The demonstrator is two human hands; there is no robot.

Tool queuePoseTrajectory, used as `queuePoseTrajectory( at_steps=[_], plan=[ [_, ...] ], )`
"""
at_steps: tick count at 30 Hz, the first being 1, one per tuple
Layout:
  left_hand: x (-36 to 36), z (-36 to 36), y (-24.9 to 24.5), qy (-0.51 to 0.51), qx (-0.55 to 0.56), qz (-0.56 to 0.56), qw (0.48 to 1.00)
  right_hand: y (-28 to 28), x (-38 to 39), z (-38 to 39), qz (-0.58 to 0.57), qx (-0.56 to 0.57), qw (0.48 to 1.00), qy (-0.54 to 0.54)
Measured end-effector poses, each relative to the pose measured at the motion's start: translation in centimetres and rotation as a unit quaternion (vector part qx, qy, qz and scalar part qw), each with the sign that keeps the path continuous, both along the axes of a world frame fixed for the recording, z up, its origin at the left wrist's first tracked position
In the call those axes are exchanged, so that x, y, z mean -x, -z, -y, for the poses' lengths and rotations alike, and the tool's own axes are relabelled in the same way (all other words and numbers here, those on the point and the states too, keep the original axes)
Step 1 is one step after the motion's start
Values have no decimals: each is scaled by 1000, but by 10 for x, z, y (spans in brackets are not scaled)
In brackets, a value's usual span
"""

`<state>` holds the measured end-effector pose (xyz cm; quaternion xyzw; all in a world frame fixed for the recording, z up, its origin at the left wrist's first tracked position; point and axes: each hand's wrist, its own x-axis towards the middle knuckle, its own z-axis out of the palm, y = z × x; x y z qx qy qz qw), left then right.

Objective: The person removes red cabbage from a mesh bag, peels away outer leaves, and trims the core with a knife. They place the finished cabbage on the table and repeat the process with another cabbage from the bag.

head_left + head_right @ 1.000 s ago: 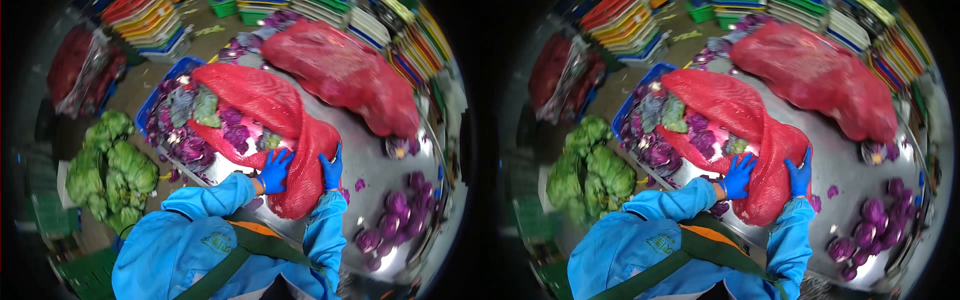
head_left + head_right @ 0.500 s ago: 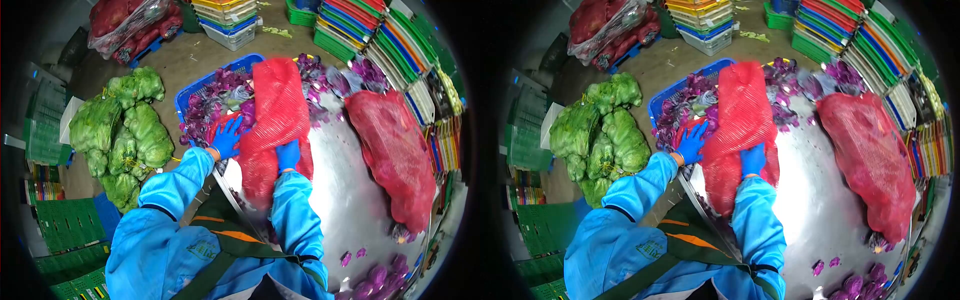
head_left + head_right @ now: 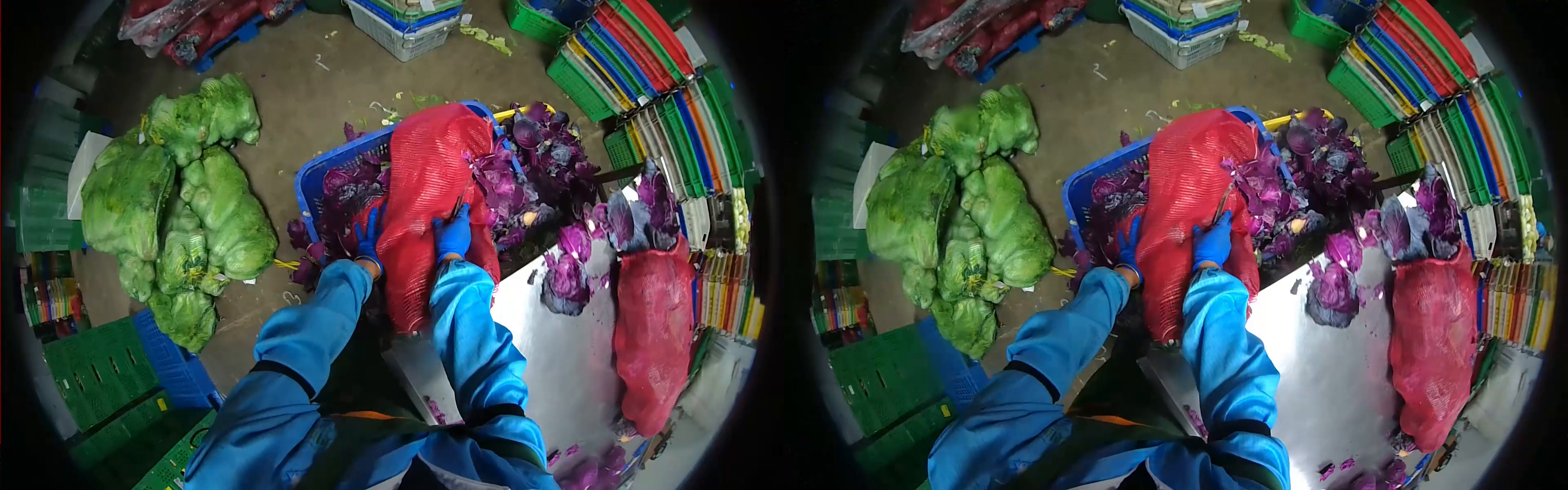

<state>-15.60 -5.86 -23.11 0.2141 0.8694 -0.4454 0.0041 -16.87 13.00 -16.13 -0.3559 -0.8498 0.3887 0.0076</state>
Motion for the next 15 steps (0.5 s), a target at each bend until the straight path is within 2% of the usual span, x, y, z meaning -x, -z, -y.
queuePoseTrajectory(
  at_steps=[1,2,3,6,7,8,10,12,13,14,15],
  plan=[
    [4,2,13,-30,-126,105,986,9,3,2,10,-2,1000,-1],
    [13,3,27,-62,-248,203,945,19,8,5,17,7,1000,-5],
    [21,2,42,-94,-314,236,915,30,18,7,22,17,1000,-8],
    [37,-8,76,-139,-347,231,898,51,47,1,106,75,991,-38],
    [42,-11,87,-151,-353,231,894,81,47,3,-8,66,997,-45],
    [44,-14,96,-163,-360,232,889,108,47,-2,45,54,996,-48],
    [46,-15,107,-182,-381,238,875,178,44,-9,-29,33,998,-56],
    [38,-11,107,-191,-401,251,860,143,35,-17,-86,94,989,-80],
    [33,-7,102,-193,-421,258,848,120,34,-21,-57,86,991,-86],
    [33,-4,92,-188,-442,258,838,140,28,-44,-89,62,986,-125],
    [34,-2,81,-179,-473,259,823,79,34,-57,33,49,988,-143]
  ],
)
